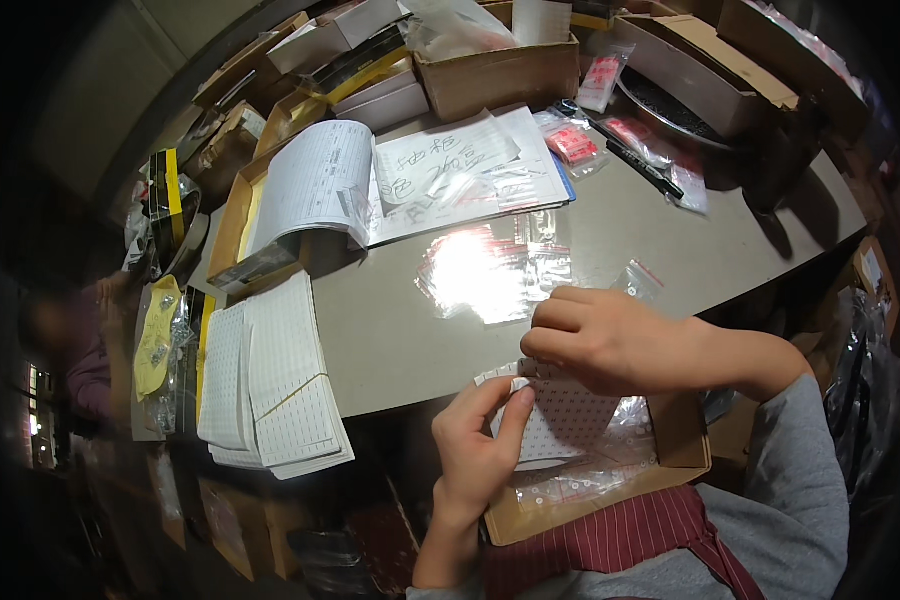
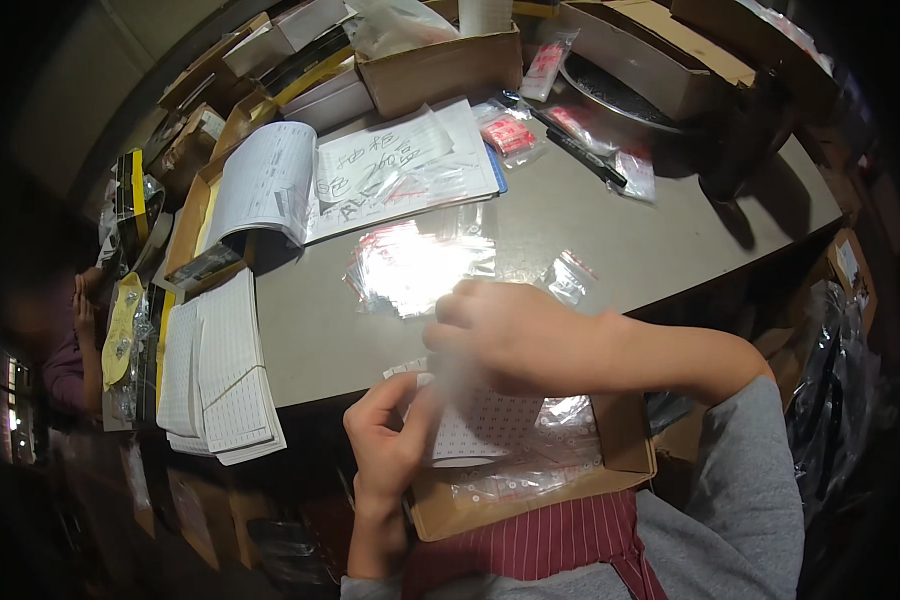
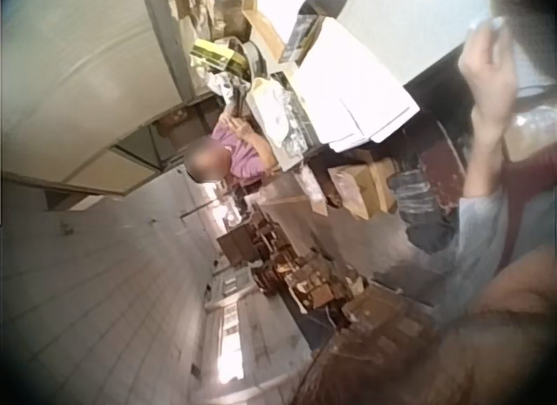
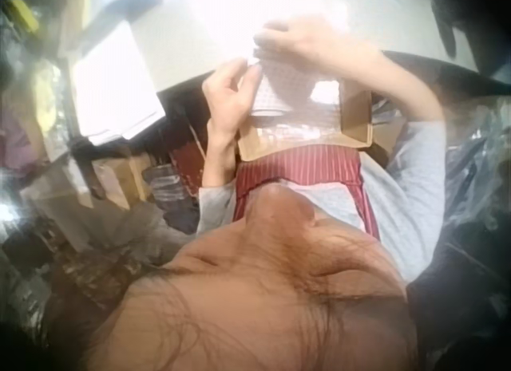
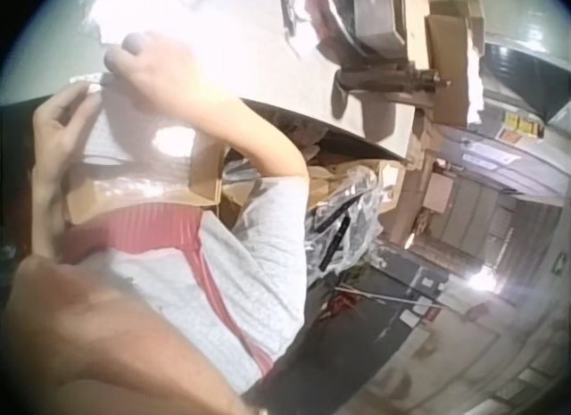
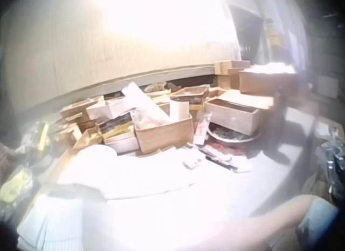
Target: The person repeatedly peels small adhesive stickers from a perforated sheet and places them into a cardboard box. The person handles the sticker sheet with both hands, separating individual stickers one at a time.
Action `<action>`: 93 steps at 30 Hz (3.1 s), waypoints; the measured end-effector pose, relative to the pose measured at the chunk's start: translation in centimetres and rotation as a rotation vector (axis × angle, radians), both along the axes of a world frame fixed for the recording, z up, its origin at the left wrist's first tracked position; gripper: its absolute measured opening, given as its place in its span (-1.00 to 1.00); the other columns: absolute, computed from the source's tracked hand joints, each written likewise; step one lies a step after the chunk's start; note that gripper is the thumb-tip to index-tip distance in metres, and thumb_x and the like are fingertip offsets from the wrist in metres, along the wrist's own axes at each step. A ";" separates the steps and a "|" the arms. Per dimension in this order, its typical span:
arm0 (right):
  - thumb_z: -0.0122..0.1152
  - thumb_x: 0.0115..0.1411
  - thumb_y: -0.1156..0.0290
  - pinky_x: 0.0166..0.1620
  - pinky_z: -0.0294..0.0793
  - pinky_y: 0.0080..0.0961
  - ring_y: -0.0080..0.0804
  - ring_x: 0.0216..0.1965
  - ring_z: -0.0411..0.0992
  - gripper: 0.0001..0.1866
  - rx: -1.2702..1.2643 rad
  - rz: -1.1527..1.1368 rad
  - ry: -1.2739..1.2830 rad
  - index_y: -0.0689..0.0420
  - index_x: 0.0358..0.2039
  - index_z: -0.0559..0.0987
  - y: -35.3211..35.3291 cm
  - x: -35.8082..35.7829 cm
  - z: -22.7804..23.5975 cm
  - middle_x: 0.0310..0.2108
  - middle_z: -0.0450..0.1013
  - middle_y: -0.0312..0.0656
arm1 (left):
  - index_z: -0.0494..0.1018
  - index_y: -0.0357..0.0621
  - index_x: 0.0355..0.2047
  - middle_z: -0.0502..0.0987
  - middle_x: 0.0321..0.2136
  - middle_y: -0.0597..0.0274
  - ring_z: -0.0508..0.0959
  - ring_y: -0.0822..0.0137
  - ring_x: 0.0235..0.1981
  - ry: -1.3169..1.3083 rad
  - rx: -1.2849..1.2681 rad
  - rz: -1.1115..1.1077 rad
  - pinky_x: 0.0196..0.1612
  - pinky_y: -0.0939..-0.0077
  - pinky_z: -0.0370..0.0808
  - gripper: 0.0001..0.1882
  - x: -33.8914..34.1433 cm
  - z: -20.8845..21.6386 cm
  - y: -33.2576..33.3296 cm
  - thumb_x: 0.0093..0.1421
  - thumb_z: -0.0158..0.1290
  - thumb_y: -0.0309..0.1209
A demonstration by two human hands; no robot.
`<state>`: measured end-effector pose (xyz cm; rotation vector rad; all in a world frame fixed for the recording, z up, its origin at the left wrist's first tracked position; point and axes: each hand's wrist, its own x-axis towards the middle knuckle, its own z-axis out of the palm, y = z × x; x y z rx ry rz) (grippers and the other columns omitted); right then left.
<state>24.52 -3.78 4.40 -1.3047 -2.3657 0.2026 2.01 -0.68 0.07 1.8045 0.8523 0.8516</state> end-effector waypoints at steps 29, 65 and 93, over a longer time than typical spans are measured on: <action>0.32 0.05 0.42 -0.19 0.58 -0.27 -0.11 -0.15 0.47 -0.73 0.035 -0.052 0.068 0.14 -0.21 0.51 -1.0 0.0 -1.9 -0.23 0.40 -0.08 | 0.62 -0.37 -0.20 0.65 -0.42 0.05 0.62 0.39 -0.40 -0.025 -0.065 -0.016 -0.29 0.52 0.52 -0.84 0.4 -0.1 0.0 0.25 0.25 -0.51; 0.30 0.20 0.49 -0.19 0.51 -0.30 -0.14 -0.28 0.52 -0.81 -0.165 -0.291 0.177 0.23 -0.21 0.52 2.7 5.8 0.5 -0.32 0.53 -0.07 | 0.62 -0.48 -0.22 0.66 -0.37 0.21 0.55 0.52 -0.32 -0.320 -0.323 0.040 -0.21 0.63 0.47 -0.85 -1.0 -0.2 0.5 0.28 0.18 -0.58; 0.26 0.31 0.00 -0.36 0.49 -0.10 0.07 -0.51 0.52 -0.55 -0.369 -0.479 -0.455 0.18 -0.42 0.68 -0.2 5.9 3.9 -0.62 0.50 0.00 | 0.62 -0.45 -0.21 0.63 -0.39 0.27 0.52 0.55 -0.34 -0.206 -0.261 0.009 -0.23 0.64 0.43 -0.80 -1.6 -1.4 1.2 0.27 0.21 -0.49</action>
